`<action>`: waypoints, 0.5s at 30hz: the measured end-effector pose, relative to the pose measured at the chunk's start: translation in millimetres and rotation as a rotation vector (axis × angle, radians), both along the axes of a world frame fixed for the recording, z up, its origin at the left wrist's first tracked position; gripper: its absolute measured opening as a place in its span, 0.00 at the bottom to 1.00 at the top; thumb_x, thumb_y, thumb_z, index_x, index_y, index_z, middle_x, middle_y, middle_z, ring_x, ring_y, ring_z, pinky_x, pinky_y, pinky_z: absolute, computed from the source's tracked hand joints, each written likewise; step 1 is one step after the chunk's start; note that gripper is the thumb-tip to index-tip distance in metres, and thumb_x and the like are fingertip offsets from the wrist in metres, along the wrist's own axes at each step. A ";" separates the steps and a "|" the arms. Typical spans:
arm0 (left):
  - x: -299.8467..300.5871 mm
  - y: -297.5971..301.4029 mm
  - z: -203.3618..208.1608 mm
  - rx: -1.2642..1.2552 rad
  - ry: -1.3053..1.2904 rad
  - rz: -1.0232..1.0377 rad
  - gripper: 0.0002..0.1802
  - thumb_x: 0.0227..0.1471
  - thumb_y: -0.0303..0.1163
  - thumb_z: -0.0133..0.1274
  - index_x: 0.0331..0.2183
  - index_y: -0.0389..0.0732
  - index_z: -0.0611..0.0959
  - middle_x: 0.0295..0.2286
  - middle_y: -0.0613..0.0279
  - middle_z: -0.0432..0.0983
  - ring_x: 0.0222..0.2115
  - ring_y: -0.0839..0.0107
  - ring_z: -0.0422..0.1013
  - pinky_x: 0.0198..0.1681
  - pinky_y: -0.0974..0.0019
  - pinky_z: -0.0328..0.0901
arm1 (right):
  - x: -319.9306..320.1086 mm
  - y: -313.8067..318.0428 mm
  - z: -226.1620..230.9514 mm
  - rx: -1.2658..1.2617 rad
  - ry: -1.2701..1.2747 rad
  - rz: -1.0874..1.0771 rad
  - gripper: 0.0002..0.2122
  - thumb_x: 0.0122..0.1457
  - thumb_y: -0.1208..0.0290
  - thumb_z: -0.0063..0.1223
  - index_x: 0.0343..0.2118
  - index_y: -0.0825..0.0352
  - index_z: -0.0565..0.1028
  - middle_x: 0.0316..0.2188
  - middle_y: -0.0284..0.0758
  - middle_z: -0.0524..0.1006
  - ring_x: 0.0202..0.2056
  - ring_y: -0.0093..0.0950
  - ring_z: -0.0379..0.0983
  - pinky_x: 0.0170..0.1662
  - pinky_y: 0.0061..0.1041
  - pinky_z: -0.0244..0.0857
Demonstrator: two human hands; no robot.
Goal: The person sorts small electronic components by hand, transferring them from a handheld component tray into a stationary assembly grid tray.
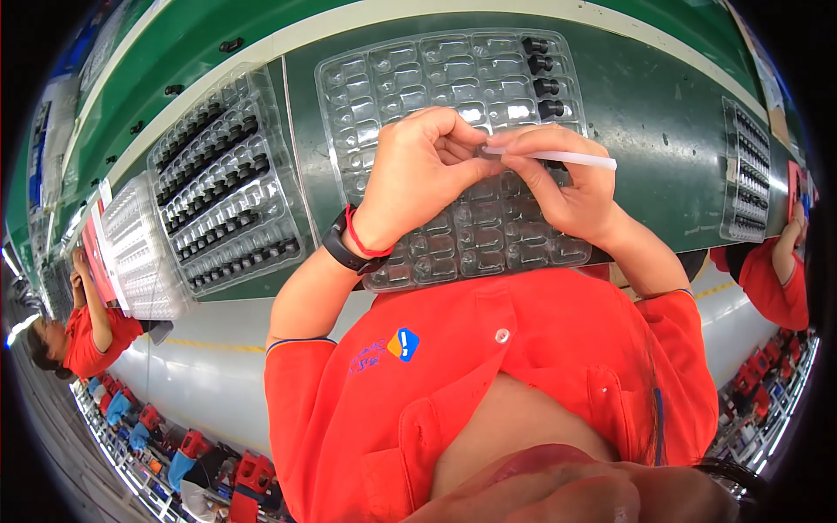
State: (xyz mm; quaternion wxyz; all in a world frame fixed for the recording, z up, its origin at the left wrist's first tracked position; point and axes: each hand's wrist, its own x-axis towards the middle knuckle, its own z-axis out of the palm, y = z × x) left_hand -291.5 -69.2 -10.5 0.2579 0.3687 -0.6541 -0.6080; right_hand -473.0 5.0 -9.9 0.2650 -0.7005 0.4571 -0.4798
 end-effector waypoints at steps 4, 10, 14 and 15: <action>2.8 -0.9 0.7 -0.050 -0.058 -0.066 0.10 0.43 0.19 0.63 0.30 0.32 0.79 0.28 0.59 0.80 0.29 0.77 0.77 0.33 0.76 0.72 | 1.6 -2.0 3.7 0.020 0.012 -0.009 0.06 0.53 0.87 0.53 0.34 0.72 0.75 0.33 0.41 0.79 0.37 0.32 0.78 0.39 0.25 0.72; 3.8 -0.9 2.7 -0.112 -0.082 -0.089 0.10 0.43 0.19 0.63 0.31 0.32 0.79 0.28 0.59 0.80 0.28 0.76 0.77 0.32 0.76 0.73 | 3.7 -5.2 3.6 -0.068 0.094 -0.046 0.06 0.52 0.86 0.55 0.32 0.71 0.77 0.32 0.40 0.80 0.34 0.31 0.79 0.35 0.24 0.72; 2.8 -3.9 5.6 0.046 -0.087 -0.074 0.09 0.46 0.20 0.61 0.32 0.30 0.79 0.28 0.56 0.80 0.28 0.75 0.78 0.32 0.75 0.73 | -2.7 -4.2 1.9 -0.026 0.017 -0.044 0.07 0.54 0.86 0.54 0.36 0.72 0.73 0.34 0.41 0.79 0.36 0.30 0.78 0.39 0.25 0.72; 2.0 -5.1 7.5 0.137 -0.067 -0.060 0.09 0.46 0.20 0.61 0.33 0.30 0.79 0.29 0.55 0.81 0.28 0.74 0.78 0.33 0.74 0.73 | -5.4 -3.0 2.6 -0.003 -0.055 -0.059 0.08 0.55 0.86 0.53 0.38 0.73 0.72 0.35 0.42 0.79 0.38 0.30 0.78 0.41 0.25 0.71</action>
